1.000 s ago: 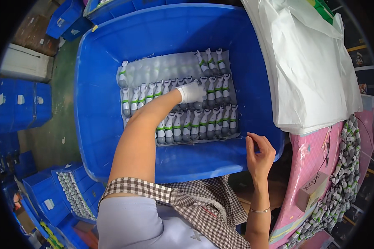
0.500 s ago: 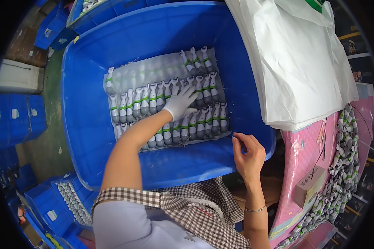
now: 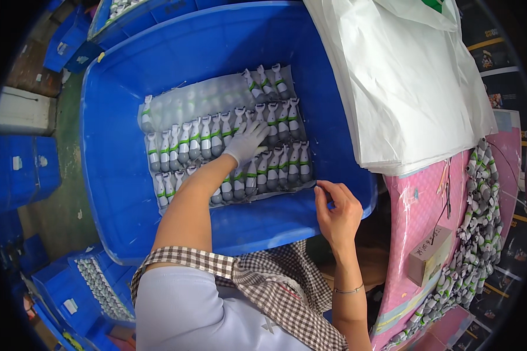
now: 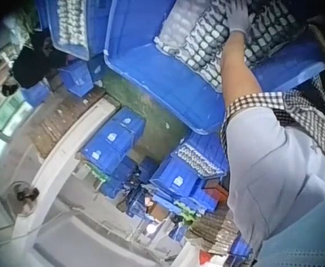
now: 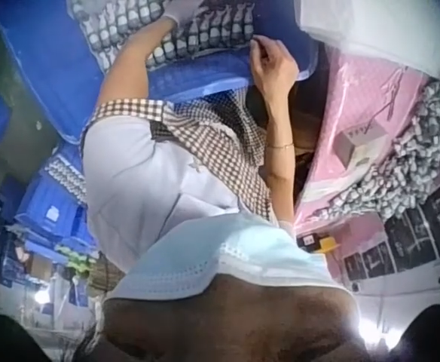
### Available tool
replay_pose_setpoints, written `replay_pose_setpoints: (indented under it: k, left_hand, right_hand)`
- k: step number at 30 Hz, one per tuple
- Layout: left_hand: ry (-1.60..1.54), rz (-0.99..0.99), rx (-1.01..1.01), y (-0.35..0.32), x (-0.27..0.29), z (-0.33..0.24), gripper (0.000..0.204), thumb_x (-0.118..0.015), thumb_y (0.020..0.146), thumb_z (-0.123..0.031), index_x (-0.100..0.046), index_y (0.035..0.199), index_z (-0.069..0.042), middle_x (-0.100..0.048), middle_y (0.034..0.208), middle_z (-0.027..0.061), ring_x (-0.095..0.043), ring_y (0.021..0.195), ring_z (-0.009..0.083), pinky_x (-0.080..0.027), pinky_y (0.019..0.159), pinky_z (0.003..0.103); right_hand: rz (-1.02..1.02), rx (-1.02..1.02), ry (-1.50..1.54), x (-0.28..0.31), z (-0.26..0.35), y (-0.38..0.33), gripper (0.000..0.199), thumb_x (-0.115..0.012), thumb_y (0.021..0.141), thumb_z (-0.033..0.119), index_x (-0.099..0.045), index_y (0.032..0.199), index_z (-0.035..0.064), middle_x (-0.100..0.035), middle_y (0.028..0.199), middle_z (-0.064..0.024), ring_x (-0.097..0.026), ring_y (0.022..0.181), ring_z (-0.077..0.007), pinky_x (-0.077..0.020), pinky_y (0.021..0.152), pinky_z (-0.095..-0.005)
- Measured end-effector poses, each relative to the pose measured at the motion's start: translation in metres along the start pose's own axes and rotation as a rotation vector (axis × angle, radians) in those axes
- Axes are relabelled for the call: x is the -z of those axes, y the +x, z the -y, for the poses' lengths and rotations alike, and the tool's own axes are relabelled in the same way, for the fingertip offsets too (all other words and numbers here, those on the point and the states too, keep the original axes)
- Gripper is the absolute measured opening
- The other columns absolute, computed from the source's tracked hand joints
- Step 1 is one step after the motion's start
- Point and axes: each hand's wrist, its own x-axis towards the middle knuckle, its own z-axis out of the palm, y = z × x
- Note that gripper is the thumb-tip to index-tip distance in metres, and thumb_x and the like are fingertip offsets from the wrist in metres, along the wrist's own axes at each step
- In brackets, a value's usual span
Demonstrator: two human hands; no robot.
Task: Assemble snowman figurines using a handheld tool and sort them into bins.
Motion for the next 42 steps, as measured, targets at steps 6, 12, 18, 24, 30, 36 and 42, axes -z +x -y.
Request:
replay_pose_setpoints:
  k: [6,12,18,24,30,36,42]
  left_hand:
    - [0.026,0.08,-0.087,-0.004,-0.015,0.013,0.057,-0.056,0.086,-0.035,-0.04,0.134,-0.009,-0.042,0.137,0.01,-0.03,0.132,0.0295,-0.026,0.108,0.047]
    - [-0.045,-0.025,0.07,-0.01,-0.014,0.011,0.052,-0.056,0.087,-0.028,-0.041,0.133,-0.009,-0.042,0.137,0.0096,-0.032,0.131,0.0304,-0.026,0.108,0.047]
    - [-0.035,0.074,-0.045,0.026,0.0,-0.013,0.055,-0.058,0.086,-0.025,-0.039,0.134,-0.007,-0.038,0.14,0.0132,-0.03,0.132,0.0322,-0.03,0.106,0.045]
    - [-0.044,0.085,0.123,-0.001,-0.008,0.005,0.058,-0.046,0.089,-0.039,-0.043,0.134,-0.002,-0.031,0.146,0.019,-0.021,0.137,0.0358,-0.021,0.109,0.051]
    - [-0.009,-0.11,0.416,0.08,0.019,-0.042,0.056,-0.048,0.091,-0.031,-0.034,0.14,-0.006,-0.024,0.15,0.0135,-0.022,0.138,0.0316,-0.023,0.109,0.047]
    - [0.285,-0.044,0.017,0.105,-0.043,0.041,0.056,-0.054,0.08,-0.028,-0.043,0.133,-0.013,-0.033,0.142,0.0203,-0.026,0.134,0.0383,-0.016,0.111,0.054]
    - [-0.195,-0.168,0.247,0.094,0.013,0.032,0.058,-0.054,0.089,-0.02,-0.033,0.138,0.002,-0.031,0.143,0.0244,-0.031,0.132,0.0379,-0.024,0.111,0.039]
  right_hand:
    - [-0.019,0.038,-0.017,-0.005,-0.002,-0.001,0.01,-0.067,0.079,0.007,-0.068,0.088,0.0025,-0.063,0.07,-0.0075,-0.058,0.054,-0.016,-0.0438,0.049,-0.0262]
    - [-0.03,0.057,-0.006,-0.01,0.003,0.003,0.01,-0.066,0.08,0.009,-0.068,0.087,0.0029,-0.062,0.07,-0.008,-0.059,0.054,-0.0174,-0.0442,0.049,-0.027]
    - [-0.16,0.057,-0.038,0.011,-0.015,-0.002,0.008,-0.067,0.078,0.011,-0.068,0.084,0.0057,-0.063,0.071,-0.0093,-0.062,0.059,-0.0242,-0.0479,0.053,-0.0325]
    - [-0.136,0.253,0.644,0.018,-0.018,-0.023,0.013,-0.063,0.079,0.003,-0.065,0.092,0.002,-0.063,0.081,-0.0117,-0.062,0.073,-0.0258,-0.0493,0.064,-0.033]
    - [-0.379,0.218,0.167,0.198,-0.037,-0.103,0.018,-0.064,0.074,-0.003,-0.068,0.091,-0.0004,-0.065,0.072,-0.0101,-0.064,0.063,-0.0204,-0.0496,0.056,-0.0279]
    - [-0.914,-0.351,-0.319,0.33,-0.213,-0.086,0.019,-0.063,0.081,0.008,-0.064,0.098,0.0001,-0.065,0.081,-0.0111,-0.063,0.073,-0.0184,-0.0491,0.065,-0.0284]
    - [-0.754,-0.416,-0.943,0.32,-0.314,-0.041,0.029,-0.062,0.079,0.013,-0.057,0.106,0.0045,-0.061,0.086,-0.0141,-0.061,0.083,-0.0347,-0.0488,0.075,-0.0424]
